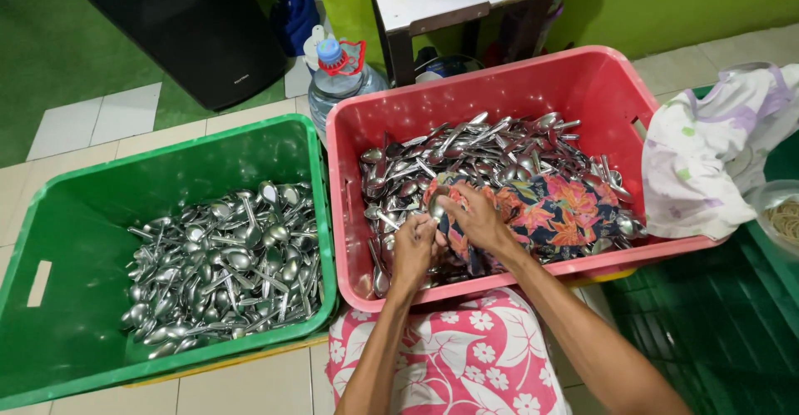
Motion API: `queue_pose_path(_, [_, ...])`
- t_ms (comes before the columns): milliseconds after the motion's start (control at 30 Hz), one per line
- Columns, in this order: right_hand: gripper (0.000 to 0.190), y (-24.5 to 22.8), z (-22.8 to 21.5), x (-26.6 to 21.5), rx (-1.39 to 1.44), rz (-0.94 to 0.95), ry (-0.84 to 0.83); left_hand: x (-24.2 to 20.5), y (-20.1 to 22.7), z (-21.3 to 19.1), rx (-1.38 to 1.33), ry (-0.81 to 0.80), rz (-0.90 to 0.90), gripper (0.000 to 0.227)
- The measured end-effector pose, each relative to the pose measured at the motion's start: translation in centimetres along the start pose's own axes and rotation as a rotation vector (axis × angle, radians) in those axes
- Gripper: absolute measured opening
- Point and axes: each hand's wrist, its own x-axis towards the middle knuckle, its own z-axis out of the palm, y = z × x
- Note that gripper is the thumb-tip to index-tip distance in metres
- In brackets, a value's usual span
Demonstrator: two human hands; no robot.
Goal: Wiping and sorting metal spoons from a pink bin into a green bin.
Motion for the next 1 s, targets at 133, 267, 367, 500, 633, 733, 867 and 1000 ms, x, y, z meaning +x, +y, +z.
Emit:
queue_pose_path(133, [0.028, -1.7, -0.3, -1.0, -0.030, 0.030, -0.020, 0.6, 0.0, -0.4, -0.042, 0.038, -0.042, 0.026])
queue_pose_path(267, [0.036, -2.3, -0.6, -0.9, -0.063, 0.053, -0.063, -0.1, 3.0, -0.7, -0.025, 0.200, 0.055, 0.027])
queue_pose_path(367, [0.039, -2.9, -0.8, -1.0, -0.093, 0.078, -0.100, 0.8, 3.2, -1.8, -0.109, 0.242, 0.118, 0.034])
queue_pose_path(500, [0.044, -3.3, -0.8, -1.4, -0.121, 0.097, -0.094, -1.4, 9.3, -1.7, -0.145, 0.281, 0.180, 0.038])
queue_pose_path(633, [0.040, -4.3, -1.4, -2.1, -0.141, 0.106, -0.081, 0.8, 9.6, -7.4, -0.019, 0.356, 0.207, 0.041])
queue_pose_path(733, [0.041, -3.2, -1.1, -1.7, -0.168, 0.095, -0.043, 2.7, 8.9, -12.9, 0.141, 0.399, 0.434, 0.039])
queue_pose_path(867, [0.045, -3.4, -1.0, -1.6, -0.186, 0.069, -0.071, 1.8, 10.1, -15.2, 0.759, 0.717, 0.271, 0.071])
queue_pose_path(1000, [0.046, -2.7, -0.9, -1.1, -0.192, 0.038, -0.082, 2.0, 7.9, -15.4, 1.035, 0.600, 0.313, 0.039])
